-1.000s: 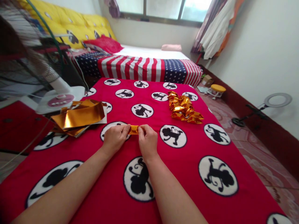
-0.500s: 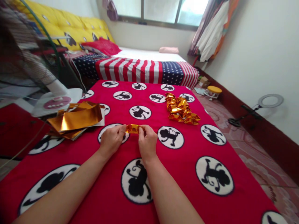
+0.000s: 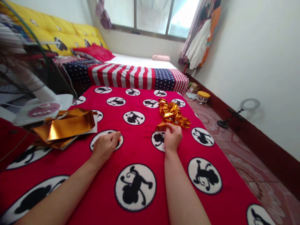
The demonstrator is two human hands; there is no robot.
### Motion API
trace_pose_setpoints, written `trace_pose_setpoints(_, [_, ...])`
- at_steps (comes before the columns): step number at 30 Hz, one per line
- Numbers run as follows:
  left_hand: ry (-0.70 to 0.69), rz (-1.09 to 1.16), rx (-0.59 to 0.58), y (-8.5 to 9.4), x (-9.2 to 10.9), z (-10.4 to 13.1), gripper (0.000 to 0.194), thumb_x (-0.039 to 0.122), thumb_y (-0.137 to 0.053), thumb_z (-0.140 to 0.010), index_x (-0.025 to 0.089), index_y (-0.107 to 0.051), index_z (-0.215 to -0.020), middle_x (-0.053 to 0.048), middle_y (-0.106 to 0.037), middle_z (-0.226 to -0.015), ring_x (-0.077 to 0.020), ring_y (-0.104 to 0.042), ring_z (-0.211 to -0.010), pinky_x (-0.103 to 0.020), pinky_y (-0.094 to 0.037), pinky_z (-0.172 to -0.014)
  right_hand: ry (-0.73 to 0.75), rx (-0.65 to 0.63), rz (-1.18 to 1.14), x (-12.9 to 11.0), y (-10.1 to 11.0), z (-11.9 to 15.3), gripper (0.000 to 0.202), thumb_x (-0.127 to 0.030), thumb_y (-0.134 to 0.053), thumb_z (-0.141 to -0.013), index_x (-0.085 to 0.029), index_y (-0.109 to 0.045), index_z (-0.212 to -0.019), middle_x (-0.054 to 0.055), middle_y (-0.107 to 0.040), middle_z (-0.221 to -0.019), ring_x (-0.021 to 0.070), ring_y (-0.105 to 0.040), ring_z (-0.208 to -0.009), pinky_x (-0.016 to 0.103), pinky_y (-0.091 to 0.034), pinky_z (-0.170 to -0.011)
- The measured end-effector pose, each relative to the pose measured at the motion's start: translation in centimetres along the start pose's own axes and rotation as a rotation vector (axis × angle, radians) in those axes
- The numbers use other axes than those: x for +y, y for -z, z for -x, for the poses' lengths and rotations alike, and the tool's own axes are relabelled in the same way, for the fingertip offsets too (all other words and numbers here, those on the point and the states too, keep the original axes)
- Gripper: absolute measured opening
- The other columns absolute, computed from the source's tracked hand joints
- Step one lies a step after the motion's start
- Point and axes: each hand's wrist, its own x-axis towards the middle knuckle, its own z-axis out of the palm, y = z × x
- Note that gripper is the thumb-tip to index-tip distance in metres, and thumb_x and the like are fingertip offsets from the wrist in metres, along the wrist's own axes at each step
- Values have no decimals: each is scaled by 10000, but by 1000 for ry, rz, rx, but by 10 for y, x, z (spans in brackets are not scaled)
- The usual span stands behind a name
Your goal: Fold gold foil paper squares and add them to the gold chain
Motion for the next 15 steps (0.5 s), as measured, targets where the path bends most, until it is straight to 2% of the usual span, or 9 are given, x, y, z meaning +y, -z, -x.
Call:
trace_pose_setpoints(9, [15, 29, -25, 1, -1, 0, 568, 550, -285, -962, 211, -659, -702, -53, -657, -633, -179, -584, -617, -293, -221, -559, -49, 162, 188, 58, 37, -41, 306, -287, -571, -752, -123, -778, -906, 114, -691, -825, 192, -557, -652, 348, -470, -699])
trace_pose_setpoints(12, [23, 34, -25, 2, 0, 0, 568, 549, -284, -962, 212, -660, -701, -53, -659, -631, -180, -580, -610, -291, -227, -560, -90, 183, 203, 72, 42, -51, 308, -295, -567, -747, -118, -770, -895, 109, -699, -799, 192, -561, -639, 350, -479, -697])
trace_pose_setpoints(15, [28, 42, -26, 1, -1, 0, 568, 550, -285, -961, 214, -662, -701, -53, -658, -625, -179, -576, -605, -291, -232, -560, -135, 214, 124, 82, 42, -56, 306, -300, -567, -727, -115, -754, -884, 101, -702, -792, 206, -587, -678, 341, -490, -693])
